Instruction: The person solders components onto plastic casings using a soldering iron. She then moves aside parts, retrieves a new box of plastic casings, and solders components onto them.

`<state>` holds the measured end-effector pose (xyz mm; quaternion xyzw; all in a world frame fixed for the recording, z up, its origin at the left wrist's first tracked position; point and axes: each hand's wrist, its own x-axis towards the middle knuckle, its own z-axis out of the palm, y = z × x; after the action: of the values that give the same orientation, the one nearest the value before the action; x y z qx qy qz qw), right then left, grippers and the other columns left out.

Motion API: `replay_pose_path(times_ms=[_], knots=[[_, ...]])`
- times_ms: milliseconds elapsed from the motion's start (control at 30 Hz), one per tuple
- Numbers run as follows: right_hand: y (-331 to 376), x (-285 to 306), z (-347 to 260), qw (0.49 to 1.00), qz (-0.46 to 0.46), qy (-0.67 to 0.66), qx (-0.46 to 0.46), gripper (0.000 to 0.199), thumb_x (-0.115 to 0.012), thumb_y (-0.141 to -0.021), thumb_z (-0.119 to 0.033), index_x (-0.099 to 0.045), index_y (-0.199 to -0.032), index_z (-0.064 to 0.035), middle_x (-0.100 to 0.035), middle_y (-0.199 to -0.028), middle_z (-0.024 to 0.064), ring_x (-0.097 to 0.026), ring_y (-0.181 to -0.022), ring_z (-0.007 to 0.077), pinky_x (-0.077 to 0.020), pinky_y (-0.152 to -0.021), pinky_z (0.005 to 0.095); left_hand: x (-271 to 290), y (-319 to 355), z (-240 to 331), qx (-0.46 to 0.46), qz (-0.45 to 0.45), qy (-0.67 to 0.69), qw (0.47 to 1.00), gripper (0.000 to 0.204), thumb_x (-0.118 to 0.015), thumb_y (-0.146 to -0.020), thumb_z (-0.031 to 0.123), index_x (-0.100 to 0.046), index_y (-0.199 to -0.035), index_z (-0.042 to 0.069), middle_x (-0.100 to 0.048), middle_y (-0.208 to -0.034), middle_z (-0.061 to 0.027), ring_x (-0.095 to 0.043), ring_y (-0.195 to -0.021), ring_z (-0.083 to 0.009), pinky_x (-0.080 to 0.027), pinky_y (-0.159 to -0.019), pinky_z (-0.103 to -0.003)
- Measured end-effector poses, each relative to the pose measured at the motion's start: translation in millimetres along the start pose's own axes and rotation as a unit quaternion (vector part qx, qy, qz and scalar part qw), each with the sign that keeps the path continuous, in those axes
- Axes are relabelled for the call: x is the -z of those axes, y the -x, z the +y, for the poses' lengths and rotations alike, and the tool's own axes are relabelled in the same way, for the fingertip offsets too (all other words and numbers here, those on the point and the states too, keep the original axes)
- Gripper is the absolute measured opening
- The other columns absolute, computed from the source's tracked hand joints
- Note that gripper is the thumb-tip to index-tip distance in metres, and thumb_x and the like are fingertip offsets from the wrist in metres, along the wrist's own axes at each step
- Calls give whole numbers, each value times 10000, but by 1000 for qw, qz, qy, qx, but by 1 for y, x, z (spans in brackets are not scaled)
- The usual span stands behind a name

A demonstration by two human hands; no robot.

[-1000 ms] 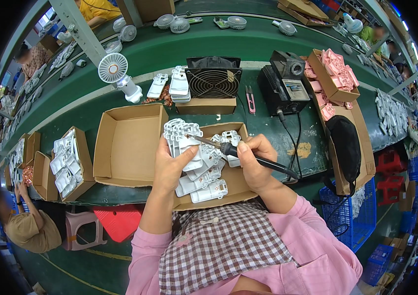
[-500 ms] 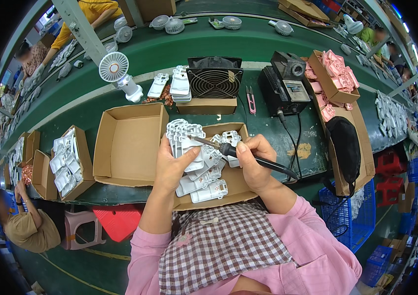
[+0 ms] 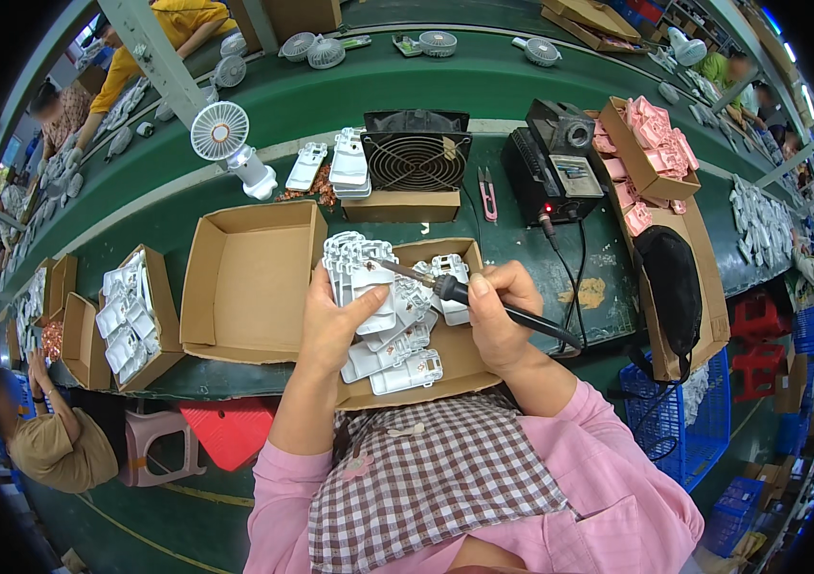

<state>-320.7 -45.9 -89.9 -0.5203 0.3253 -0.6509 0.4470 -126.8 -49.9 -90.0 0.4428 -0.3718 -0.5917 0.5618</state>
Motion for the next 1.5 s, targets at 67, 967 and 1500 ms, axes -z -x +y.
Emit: replay_pose_path(times_ms=[67, 967, 1500], knots=[[1, -1, -1, 996, 31, -80, -11, 143, -598, -881, -60, -478, -805, -47, -534, -678, 15, -441, -559, 32, -367, -499, 194, 0, -1, 1, -1, -4, 14, 1000, 467, -715, -745, 3, -471, -1144, 13, -611, -1026, -81, -607, -899, -148, -503, -795, -294], [0, -2, -4, 999, -14, 35, -4, 222, -523, -923, -116, -433, -727, -59, -527, -608, 44, -461, -494, 65, -398, -462, 208, 5, 0, -7, -80, 62, -14, 995, 311, -546, -874, 19, -457, -1171, 18, -577, -1033, -41, -548, -902, -87, -448, -801, -236], [-2, -3, -5, 999, -18, 28, -8, 193, -543, -907, -80, -472, -734, -35, -542, -586, 34, -489, -499, 60, -415, -465, 216, 3, 2, -3, -80, 64, -18, 995, 315, -551, -868, 21, -468, -1172, 22, -576, -1026, -29, -536, -892, -77, -438, -796, -228]])
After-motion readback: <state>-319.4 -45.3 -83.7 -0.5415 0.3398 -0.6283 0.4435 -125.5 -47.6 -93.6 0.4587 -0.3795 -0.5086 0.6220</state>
